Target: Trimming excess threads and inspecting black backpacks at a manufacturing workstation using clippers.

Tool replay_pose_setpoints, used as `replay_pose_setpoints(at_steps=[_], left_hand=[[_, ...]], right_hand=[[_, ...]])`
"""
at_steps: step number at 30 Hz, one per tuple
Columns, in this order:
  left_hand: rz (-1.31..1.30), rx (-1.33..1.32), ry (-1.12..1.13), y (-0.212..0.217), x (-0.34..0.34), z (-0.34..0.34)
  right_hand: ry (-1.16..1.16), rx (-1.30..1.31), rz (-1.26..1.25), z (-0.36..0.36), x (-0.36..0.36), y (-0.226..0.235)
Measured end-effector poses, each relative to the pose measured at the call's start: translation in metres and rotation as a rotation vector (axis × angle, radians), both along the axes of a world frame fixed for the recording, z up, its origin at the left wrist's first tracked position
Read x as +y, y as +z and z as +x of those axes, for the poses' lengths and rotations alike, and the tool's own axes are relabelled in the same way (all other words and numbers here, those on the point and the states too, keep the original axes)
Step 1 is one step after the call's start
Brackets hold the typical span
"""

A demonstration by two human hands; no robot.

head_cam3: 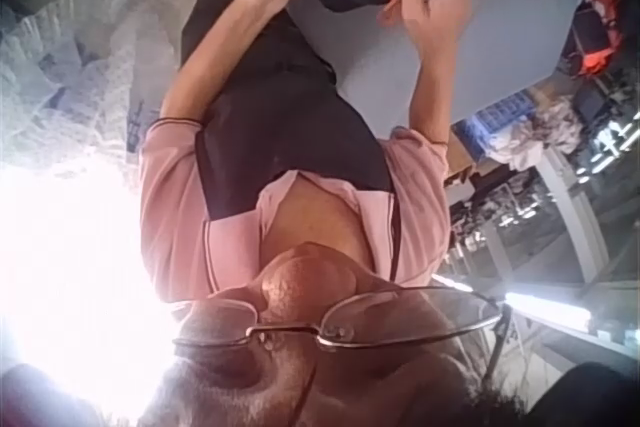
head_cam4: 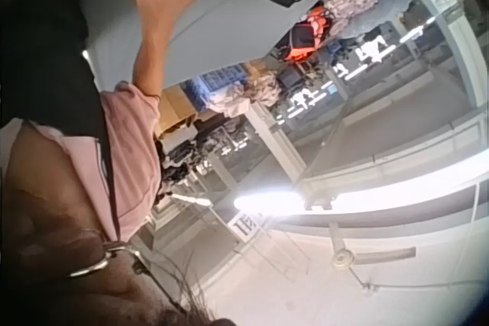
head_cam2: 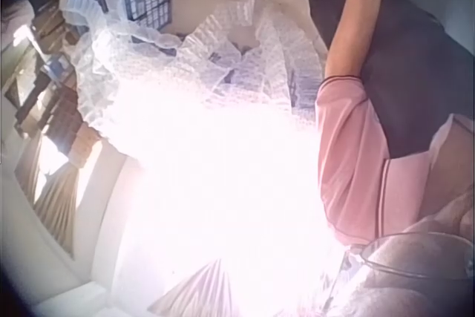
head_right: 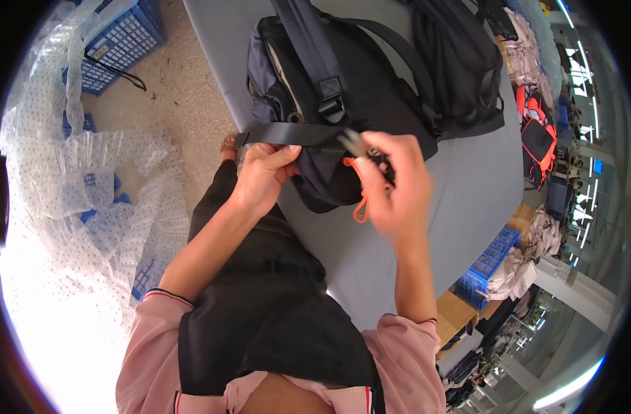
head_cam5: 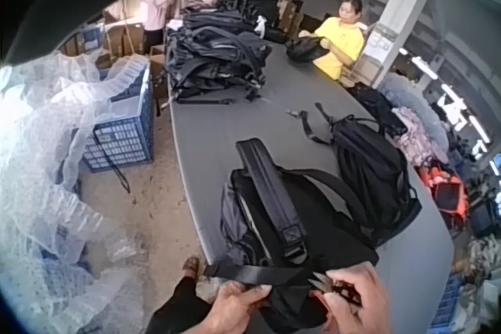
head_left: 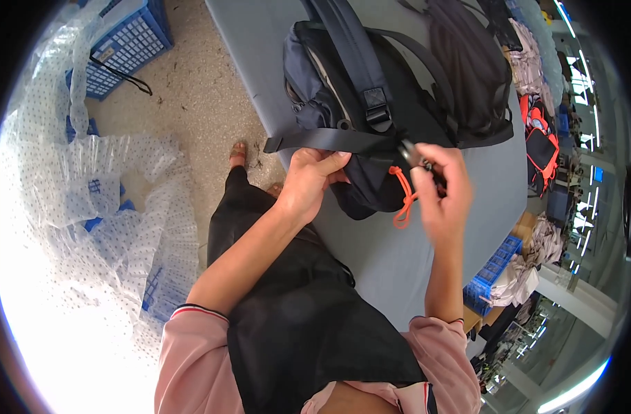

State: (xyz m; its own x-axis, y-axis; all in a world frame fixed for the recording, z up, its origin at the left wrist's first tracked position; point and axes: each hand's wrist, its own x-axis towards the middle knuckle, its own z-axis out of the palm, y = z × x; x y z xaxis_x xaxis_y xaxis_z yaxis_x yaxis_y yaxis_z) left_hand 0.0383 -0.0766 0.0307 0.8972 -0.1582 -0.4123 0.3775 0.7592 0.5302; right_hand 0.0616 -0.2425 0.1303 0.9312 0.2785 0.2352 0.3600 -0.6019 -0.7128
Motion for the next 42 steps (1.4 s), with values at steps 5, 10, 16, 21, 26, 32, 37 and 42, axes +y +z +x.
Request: replay_pose_setpoints(at_steps=[5,10,16,21,26,32,37,42], left_hand=[[-0.012,-0.028,-0.021,-0.003,0.001,0.001],[0.003,-0.031,-0.021,0.003,-0.003,0.003],[0.01,-0.008,0.002,-0.001,0.002,0.004],[0.086,0.051,-0.013,-0.009,0.01,0.002],[0.527,0.105,-0.118,-0.014,0.039,-0.032],[1.074,-0.113,-1.014,0.027,0.082,-0.031],[1.231,-1.002,-0.604,0.065,-0.035,0.058],[1.625,-1.31,-0.586,0.007,-0.121,0.121]], right_hand=[[0.121,-0.155,-0.523,-0.015,0.01,0.004],[0.146,-0.384,-0.646,-0.01,0.008,0.0],[-0.043,-0.207,-0.338,-0.013,0.005,-0.004],[-0.203,-0.166,-0.154,-0.018,-0.035,-0.004],[-0.688,-0.285,-0.257,-0.054,-0.084,0.01],[-0.849,0.576,0.744,-0.08,-0.114,-0.079],[-0.942,0.317,0.755,-0.048,-0.106,-0.104],[-0.982,0.258,0.757,-0.013,-0.093,-0.128]])
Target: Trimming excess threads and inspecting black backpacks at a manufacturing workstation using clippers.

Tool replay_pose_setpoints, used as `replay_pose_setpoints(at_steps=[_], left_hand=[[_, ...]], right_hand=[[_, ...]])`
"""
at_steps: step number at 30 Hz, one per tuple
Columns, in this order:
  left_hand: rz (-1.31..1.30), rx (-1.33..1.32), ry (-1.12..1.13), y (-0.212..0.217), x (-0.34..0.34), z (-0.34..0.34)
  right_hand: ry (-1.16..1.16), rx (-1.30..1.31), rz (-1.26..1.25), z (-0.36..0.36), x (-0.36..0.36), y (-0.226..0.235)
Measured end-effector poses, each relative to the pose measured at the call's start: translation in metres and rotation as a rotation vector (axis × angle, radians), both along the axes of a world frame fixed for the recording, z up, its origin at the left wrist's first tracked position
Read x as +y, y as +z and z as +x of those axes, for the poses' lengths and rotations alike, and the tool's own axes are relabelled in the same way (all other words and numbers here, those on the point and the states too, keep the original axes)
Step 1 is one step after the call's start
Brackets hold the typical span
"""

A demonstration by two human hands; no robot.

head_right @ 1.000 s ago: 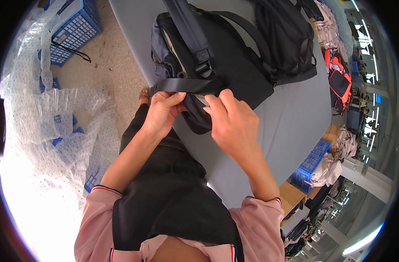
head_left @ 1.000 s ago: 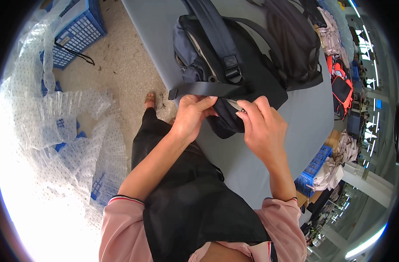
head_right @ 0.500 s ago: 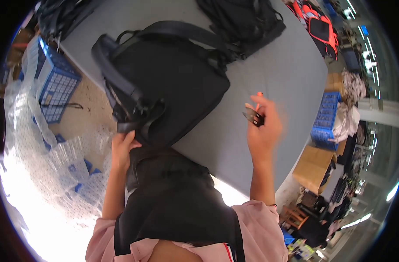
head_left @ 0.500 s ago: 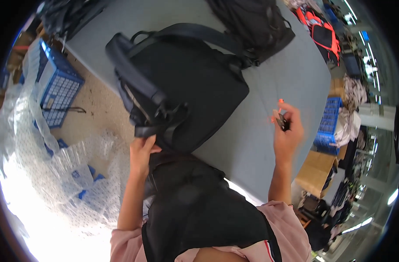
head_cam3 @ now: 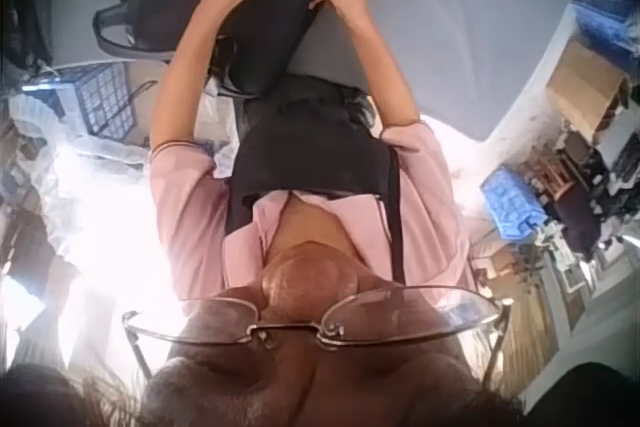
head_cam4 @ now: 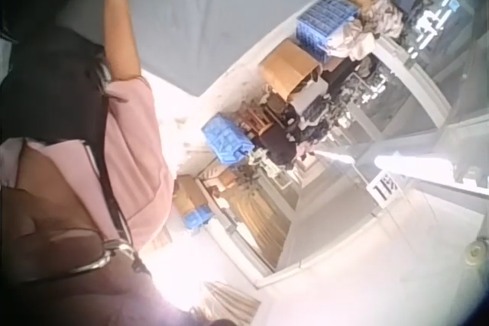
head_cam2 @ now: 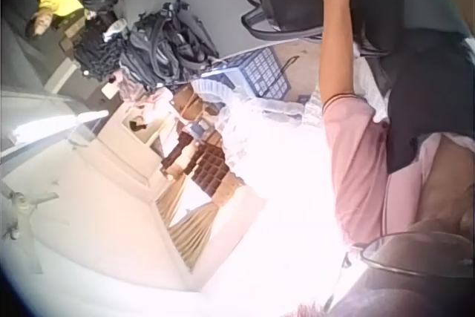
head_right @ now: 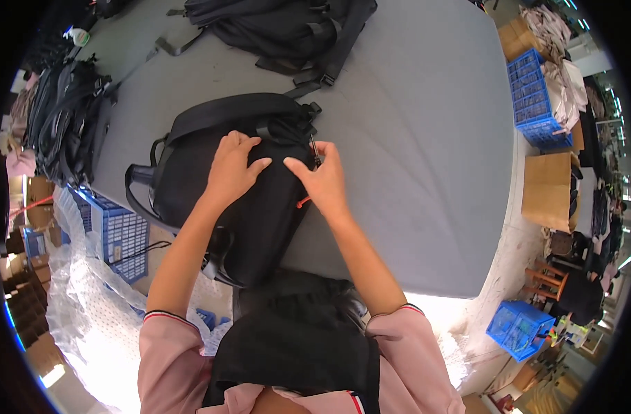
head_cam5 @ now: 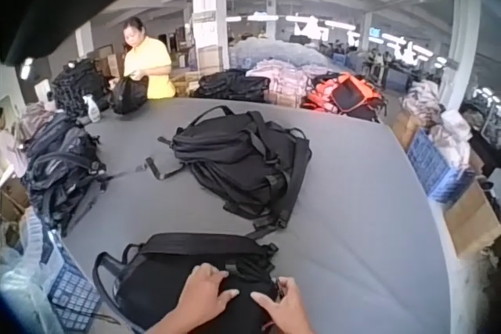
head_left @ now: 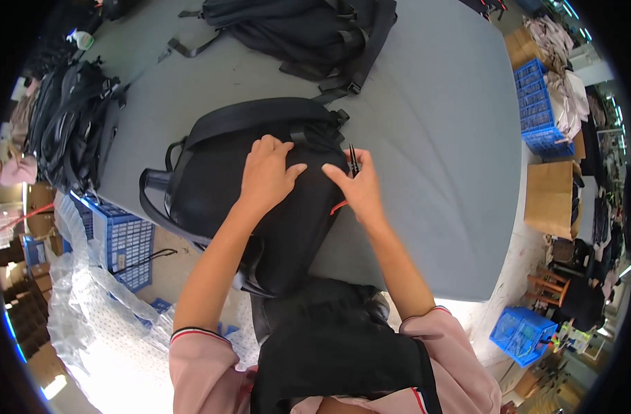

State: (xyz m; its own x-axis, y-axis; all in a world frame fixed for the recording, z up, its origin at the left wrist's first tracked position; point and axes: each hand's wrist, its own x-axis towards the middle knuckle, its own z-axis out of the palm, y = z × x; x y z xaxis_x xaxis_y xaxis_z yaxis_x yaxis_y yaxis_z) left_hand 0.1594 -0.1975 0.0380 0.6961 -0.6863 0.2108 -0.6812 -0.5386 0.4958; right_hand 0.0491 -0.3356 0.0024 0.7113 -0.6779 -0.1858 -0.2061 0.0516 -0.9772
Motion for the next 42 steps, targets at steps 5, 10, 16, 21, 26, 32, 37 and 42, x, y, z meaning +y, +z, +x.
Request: replay_pose_setpoints(at_steps=[5,10,16,21,26,32,37,42], left_hand=[[-0.166,0.152,-0.165,-0.024,-0.036,0.031],[-0.215,0.405,-0.393,-0.016,-0.046,0.05],[-0.076,0.317,-0.533,-0.016,-0.035,0.076],[-0.082,0.025,-0.402,-0.008,-0.046,0.058],[-0.035,0.295,-0.163,0.008,-0.046,0.035],[-0.429,0.863,0.164,0.002,-0.03,0.015],[-0.516,0.84,0.209,0.016,-0.024,0.0],[-0.577,0.804,0.215,0.027,-0.022,-0.006]], right_hand=[[-0.049,0.106,0.176,0.005,-0.005,-0.002],[-0.145,0.034,0.472,0.009,-0.004,-0.005],[-0.107,0.037,0.496,0.02,0.0,0.004],[-0.003,0.075,0.523,0.018,-0.003,0.016],[0.142,-0.139,0.626,0.009,-0.012,0.005],[0.339,-0.024,0.507,0.004,-0.018,0.051],[0.338,0.054,-0.084,-0.017,-0.024,0.076],[0.492,0.016,-0.335,-0.024,-0.032,0.077]])
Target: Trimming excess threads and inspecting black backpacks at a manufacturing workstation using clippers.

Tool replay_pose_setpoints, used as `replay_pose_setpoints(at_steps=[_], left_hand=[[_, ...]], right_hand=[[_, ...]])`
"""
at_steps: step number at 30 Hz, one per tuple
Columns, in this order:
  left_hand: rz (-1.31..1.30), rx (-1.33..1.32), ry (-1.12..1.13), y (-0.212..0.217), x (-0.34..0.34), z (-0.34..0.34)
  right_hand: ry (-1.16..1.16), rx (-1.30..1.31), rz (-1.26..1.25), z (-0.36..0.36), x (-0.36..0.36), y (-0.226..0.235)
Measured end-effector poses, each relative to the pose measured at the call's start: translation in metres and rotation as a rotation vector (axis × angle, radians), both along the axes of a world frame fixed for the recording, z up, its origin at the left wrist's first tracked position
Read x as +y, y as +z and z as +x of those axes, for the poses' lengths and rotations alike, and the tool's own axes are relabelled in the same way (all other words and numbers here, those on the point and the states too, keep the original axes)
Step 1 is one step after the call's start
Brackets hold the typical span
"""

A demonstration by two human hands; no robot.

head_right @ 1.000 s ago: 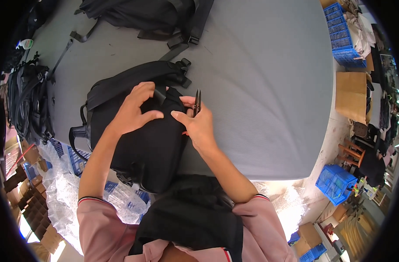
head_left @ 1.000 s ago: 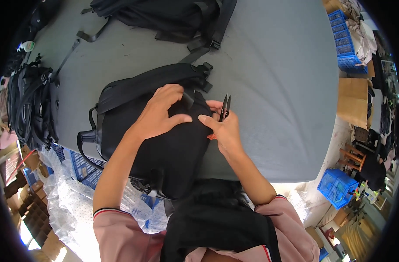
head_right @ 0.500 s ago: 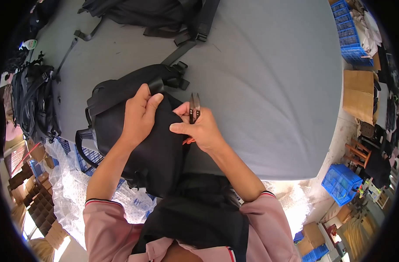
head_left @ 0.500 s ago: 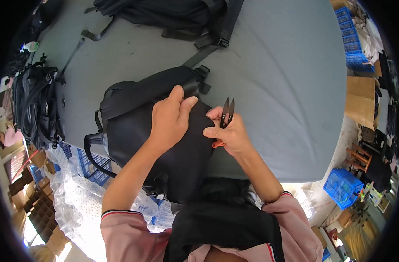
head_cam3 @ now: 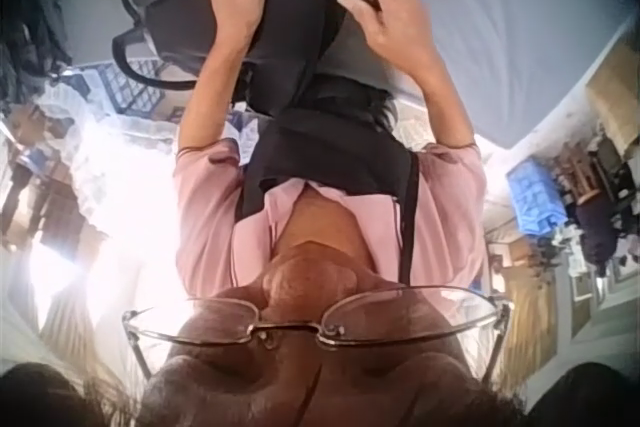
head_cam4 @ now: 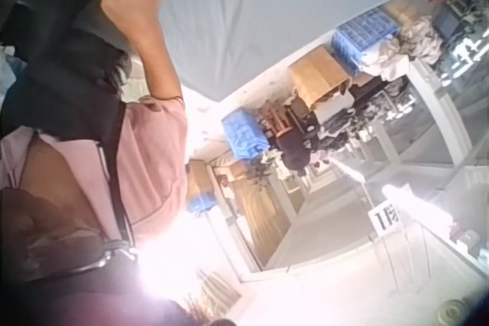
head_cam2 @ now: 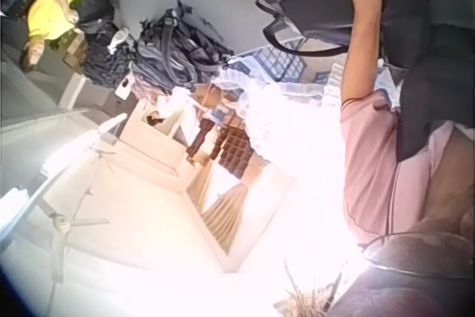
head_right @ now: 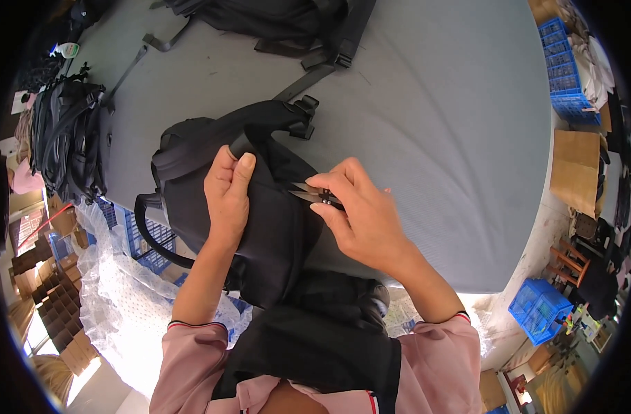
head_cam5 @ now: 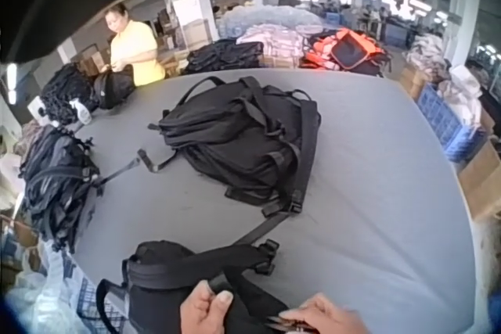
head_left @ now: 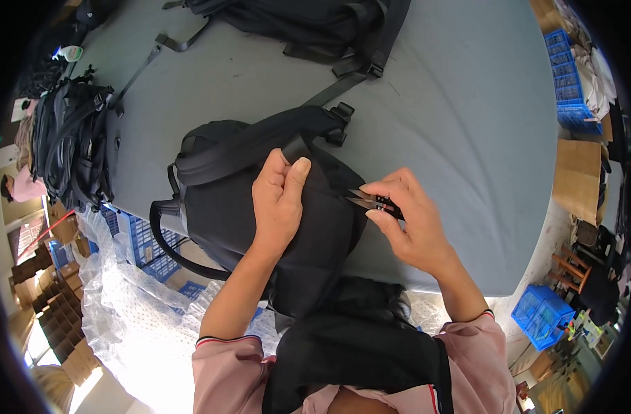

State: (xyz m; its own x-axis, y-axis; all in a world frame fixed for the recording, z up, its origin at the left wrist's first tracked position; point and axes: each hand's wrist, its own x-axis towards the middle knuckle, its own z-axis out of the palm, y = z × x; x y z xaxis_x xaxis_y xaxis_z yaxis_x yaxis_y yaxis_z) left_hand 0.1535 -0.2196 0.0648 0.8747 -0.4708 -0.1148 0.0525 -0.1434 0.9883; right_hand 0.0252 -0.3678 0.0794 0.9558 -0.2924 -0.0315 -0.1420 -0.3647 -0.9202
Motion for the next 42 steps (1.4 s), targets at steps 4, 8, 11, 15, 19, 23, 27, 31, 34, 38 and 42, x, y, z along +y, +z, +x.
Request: replay_pose_setpoints(at_steps=[4,8,11,15,19,23,27,31,34,38,42], left_hand=[[0.016,-0.032,0.002,-0.003,0.002,0.001],[0.0,-0.033,0.012,-0.005,0.0,0.001],[0.003,-0.034,0.005,-0.001,-0.003,0.001],[0.016,-0.035,-0.002,-0.004,-0.001,0.002],[0.001,-0.042,0.013,-0.004,-0.005,0.002],[0.0,-0.034,-0.017,-0.014,-0.002,0.007],[0.037,-0.012,-0.013,-0.014,-0.003,0.007],[-0.008,-0.002,-0.012,-0.012,-0.006,0.006],[0.01,0.004,-0.044,-0.01,-0.007,0.006],[-0.258,0.05,-0.214,0.009,-0.017,-0.004],[-0.69,0.601,-0.125,-0.008,-0.01,-0.016]], right_hand=[[0.068,-0.039,-0.201,0.007,-0.004,0.008],[0.059,-0.088,-0.182,0.013,-0.003,0.009],[0.058,-0.108,-0.259,0.015,-0.005,0.009],[0.096,-0.117,-0.394,0.016,-0.008,0.013],[-0.057,-0.206,-0.356,0.012,-0.006,0.0],[-0.092,-0.159,-0.176,0.009,-0.008,0.002],[-0.002,-0.106,-0.25,0.015,-0.008,0.005],[0.051,-0.182,-0.428,0.017,-0.01,0.005],[-0.031,-0.221,-0.419,0.011,-0.01,-0.002],[-0.355,-0.265,0.234,-0.006,-0.007,-0.033],[-0.537,0.225,0.739,-0.023,-0.006,-0.041]])
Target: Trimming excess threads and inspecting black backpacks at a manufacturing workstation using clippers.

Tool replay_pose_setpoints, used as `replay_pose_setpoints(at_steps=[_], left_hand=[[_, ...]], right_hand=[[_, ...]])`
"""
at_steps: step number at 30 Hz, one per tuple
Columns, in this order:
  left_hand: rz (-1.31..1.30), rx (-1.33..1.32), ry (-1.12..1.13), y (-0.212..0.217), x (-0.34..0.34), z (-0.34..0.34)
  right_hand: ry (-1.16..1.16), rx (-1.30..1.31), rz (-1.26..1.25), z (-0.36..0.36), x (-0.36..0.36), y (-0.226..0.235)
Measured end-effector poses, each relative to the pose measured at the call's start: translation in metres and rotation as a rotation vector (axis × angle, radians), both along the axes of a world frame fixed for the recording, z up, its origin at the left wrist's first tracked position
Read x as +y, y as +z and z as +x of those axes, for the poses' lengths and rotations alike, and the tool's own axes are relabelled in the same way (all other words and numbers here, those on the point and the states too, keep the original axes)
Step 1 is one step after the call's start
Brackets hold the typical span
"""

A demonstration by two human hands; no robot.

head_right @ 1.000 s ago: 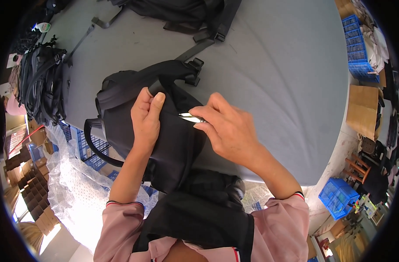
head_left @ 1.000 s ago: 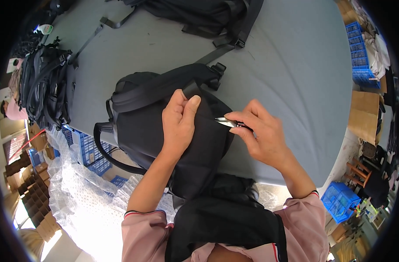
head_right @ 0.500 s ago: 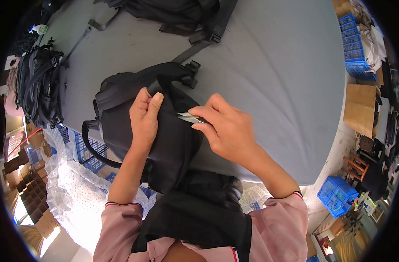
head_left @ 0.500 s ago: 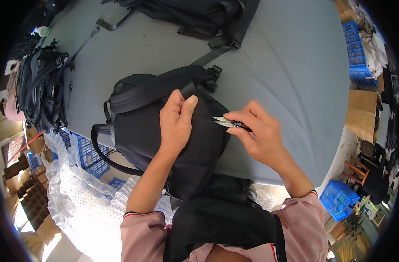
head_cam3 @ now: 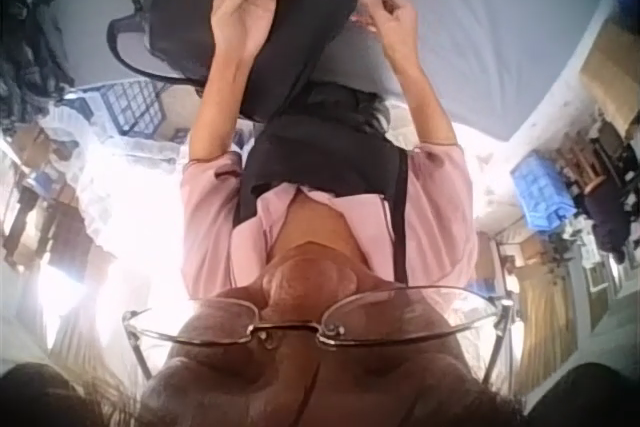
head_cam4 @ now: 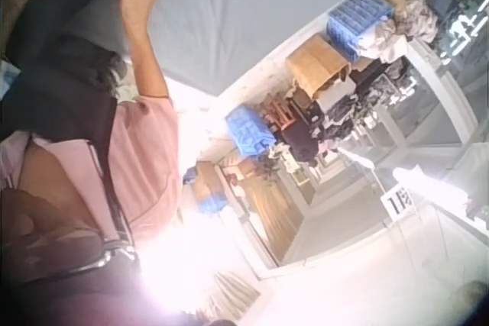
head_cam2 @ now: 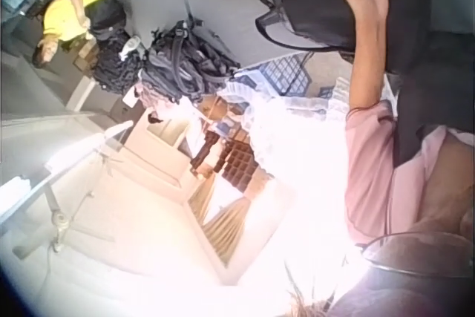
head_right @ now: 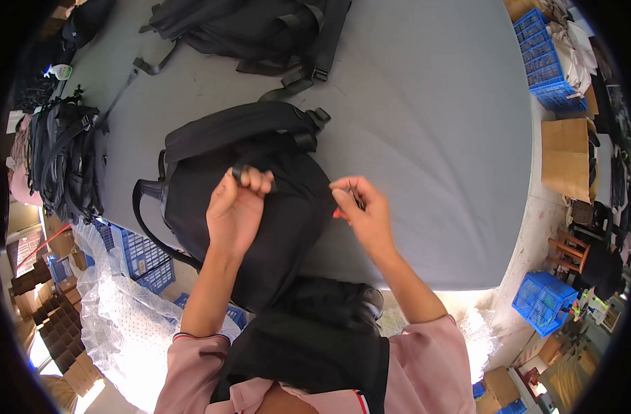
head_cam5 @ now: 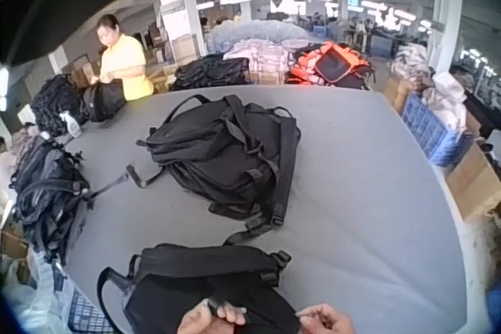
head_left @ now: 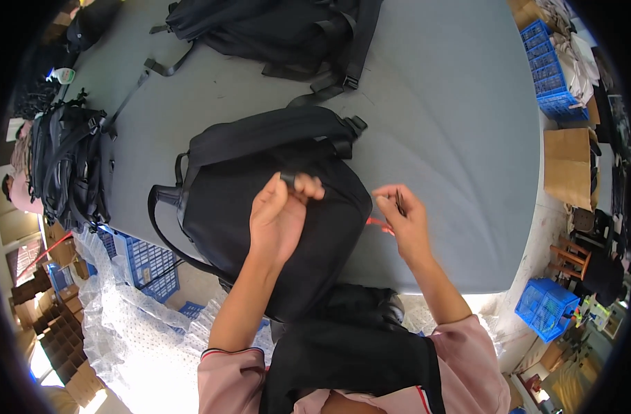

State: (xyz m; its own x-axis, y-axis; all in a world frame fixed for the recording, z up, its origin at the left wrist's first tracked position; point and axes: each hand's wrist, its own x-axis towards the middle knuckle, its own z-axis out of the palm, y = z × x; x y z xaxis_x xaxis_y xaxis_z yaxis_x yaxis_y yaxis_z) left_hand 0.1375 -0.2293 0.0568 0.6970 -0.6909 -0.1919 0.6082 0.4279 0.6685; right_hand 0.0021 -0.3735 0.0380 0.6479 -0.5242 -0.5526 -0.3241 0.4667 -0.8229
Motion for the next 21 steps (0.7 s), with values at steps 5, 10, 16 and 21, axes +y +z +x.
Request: replay_pose_setpoints(at_steps=[5,10,16,21], left_hand=[[-0.103,0.304,-0.014,-0.02,0.006,-0.018],[-0.09,0.306,0.032,-0.02,0.003,-0.028],[-0.108,0.362,0.036,-0.026,0.009,-0.033],[-0.028,0.314,0.029,-0.019,0.018,-0.045]], right_hand=[[0.076,-0.094,-0.162,-0.007,-0.005,0.0],[0.192,-0.128,-0.143,-0.014,-0.005,-0.001],[0.213,-0.237,-0.248,-0.026,0.015,0.005],[0.177,-0.174,-0.355,-0.024,-0.016,-0.007]])
